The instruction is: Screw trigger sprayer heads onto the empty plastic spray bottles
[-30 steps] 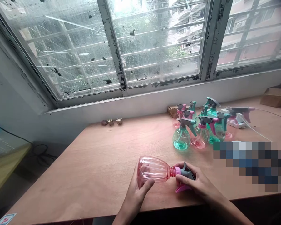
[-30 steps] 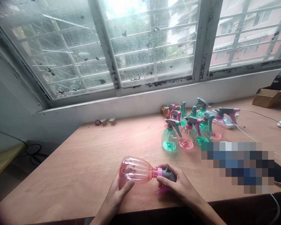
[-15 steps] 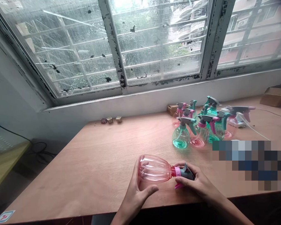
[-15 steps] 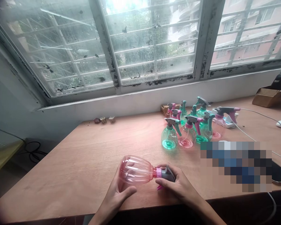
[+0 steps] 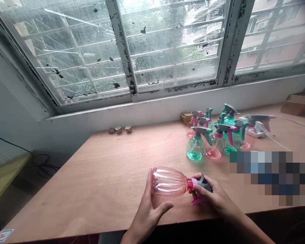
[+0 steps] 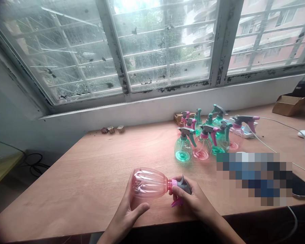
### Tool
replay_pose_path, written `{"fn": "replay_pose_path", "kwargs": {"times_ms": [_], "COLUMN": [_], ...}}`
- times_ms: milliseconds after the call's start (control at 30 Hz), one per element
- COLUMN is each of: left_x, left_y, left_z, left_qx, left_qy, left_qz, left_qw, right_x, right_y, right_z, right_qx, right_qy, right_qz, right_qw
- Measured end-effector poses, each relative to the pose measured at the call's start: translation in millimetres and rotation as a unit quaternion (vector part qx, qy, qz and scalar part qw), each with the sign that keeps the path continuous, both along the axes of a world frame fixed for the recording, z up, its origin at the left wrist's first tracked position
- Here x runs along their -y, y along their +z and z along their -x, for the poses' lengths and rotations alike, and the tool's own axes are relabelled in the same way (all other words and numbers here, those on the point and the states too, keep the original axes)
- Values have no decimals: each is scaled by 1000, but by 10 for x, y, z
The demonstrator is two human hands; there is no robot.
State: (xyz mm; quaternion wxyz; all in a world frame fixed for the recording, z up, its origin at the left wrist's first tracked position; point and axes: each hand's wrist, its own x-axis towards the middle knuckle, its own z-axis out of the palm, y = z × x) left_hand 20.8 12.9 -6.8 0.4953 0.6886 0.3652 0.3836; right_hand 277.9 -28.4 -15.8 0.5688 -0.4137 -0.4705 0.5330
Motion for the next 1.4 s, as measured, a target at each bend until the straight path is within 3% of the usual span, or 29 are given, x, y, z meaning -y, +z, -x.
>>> {"fn": "replay_pose_path", "kwargs": {"times_ms": [233,433,567,667,933,1033,1233,1400], "left_x": [-51,-8,34,43,56,60,77,62], "left_y": [15,96,136,104,85,64,36,54], "left_z": [16,-37,-46,-19,-48,-47,7,-11], "left_qx": [62,-3,2,28,27,21,26,67], "left_qy": [2,42,13,10,71,90,32,68], "left_qz": [48,-21,-22,-19,-76,-89,-92,-80], "left_qw": [997,999,1000,999,994,992,995,992], "right_x": [117,65,-4,-24,7,2,2,39], "right_y": [-51,-29,-39,-25,41,35,79,72], "right_z": [45,40,36,46,49,50,63,65], "right_qx": [95,-37,-80,-79,16,-9,-118,-64], "right_qy": [-19,-58,-76,-81,-74,-78,-75,-59], "right_qz": [-57,-2,46,55,17,31,62,64], "right_qw": [994,998,993,992,997,996,988,994]}}
